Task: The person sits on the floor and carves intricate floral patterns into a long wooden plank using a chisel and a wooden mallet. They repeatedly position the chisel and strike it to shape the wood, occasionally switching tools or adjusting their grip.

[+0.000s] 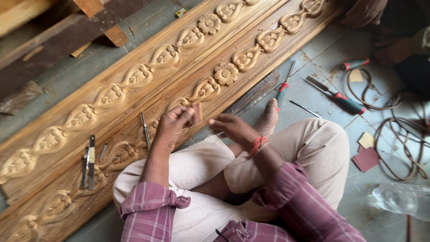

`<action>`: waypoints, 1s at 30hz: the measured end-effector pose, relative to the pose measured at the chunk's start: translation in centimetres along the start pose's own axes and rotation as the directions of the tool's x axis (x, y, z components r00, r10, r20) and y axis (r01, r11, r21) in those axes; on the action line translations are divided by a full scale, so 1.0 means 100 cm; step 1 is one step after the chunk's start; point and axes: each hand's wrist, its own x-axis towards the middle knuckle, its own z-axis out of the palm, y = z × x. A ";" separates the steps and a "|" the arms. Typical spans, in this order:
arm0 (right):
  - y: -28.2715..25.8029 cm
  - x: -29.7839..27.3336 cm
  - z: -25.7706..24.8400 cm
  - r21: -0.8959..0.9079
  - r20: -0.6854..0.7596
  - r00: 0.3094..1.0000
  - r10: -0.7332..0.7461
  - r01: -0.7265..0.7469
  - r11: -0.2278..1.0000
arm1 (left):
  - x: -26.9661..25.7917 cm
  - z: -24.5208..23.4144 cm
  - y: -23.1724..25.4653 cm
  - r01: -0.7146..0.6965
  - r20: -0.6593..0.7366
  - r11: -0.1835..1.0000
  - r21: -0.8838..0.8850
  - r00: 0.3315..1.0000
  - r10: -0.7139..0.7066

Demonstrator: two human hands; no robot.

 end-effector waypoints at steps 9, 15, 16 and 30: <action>-0.079 -0.069 -0.103 -0.604 -0.062 0.774 -0.631 0.474 0.641 | 0.015 -0.014 -0.002 -0.196 0.140 0.314 0.929 0.972 0.190; -0.064 -0.050 -0.105 -0.797 -0.190 0.832 -0.521 0.179 0.577 | 0.036 -0.001 -0.018 -0.272 0.233 0.162 0.949 0.947 0.222; -0.063 -0.049 -0.106 -0.776 -0.157 0.823 -0.546 0.239 0.584 | 0.037 -0.004 -0.017 -0.255 0.224 0.154 0.955 0.956 0.191; -0.071 -0.041 -0.096 -0.810 -0.090 0.875 -0.476 0.214 0.546 | 0.063 -0.013 -0.053 -0.428 0.403 0.001 0.904 0.852 0.335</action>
